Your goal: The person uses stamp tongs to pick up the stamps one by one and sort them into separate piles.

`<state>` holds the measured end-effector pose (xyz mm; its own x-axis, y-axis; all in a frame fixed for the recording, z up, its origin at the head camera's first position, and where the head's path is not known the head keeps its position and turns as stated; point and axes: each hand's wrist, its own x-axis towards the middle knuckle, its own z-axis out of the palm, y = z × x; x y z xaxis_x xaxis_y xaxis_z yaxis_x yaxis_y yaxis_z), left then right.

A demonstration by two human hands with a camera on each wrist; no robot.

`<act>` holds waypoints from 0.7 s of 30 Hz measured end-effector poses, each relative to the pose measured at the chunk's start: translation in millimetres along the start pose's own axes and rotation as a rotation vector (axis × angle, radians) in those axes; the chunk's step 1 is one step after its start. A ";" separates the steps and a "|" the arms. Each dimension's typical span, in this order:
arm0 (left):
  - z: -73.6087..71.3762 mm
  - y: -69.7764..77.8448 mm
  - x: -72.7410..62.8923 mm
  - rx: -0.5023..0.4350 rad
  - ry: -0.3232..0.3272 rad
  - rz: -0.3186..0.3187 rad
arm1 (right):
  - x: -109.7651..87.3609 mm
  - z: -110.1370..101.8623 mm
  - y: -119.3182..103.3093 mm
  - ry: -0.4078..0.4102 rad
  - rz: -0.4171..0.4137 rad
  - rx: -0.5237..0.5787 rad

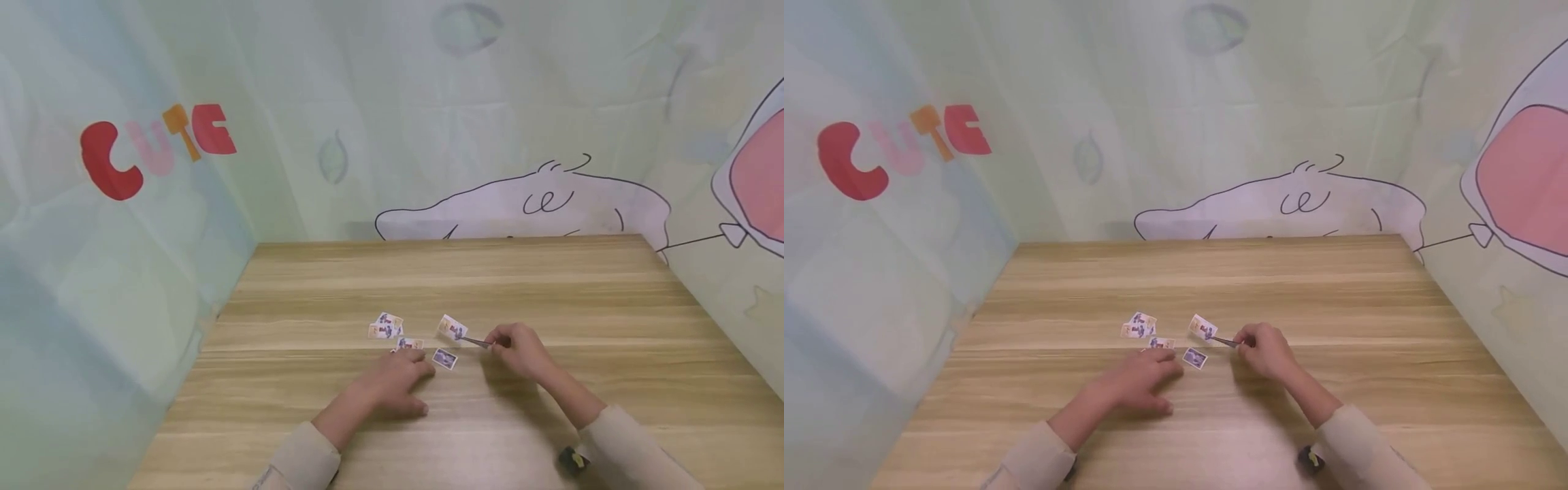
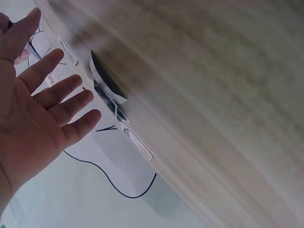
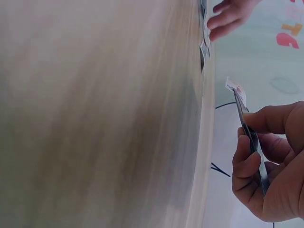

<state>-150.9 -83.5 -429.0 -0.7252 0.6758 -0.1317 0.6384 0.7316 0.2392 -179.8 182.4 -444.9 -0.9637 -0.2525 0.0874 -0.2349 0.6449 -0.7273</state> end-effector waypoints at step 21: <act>9.0 5.4 16.1 0.079 0.001 0.074 | 37.1 0.6 6.2 0.016 0.106 0.060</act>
<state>-156.9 -67.9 -438.4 -0.6755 0.7283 -0.1155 0.7086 0.6844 0.1716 -217.0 176.6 -446.5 -0.9846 -0.1738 0.0182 -0.1242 0.6226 -0.7726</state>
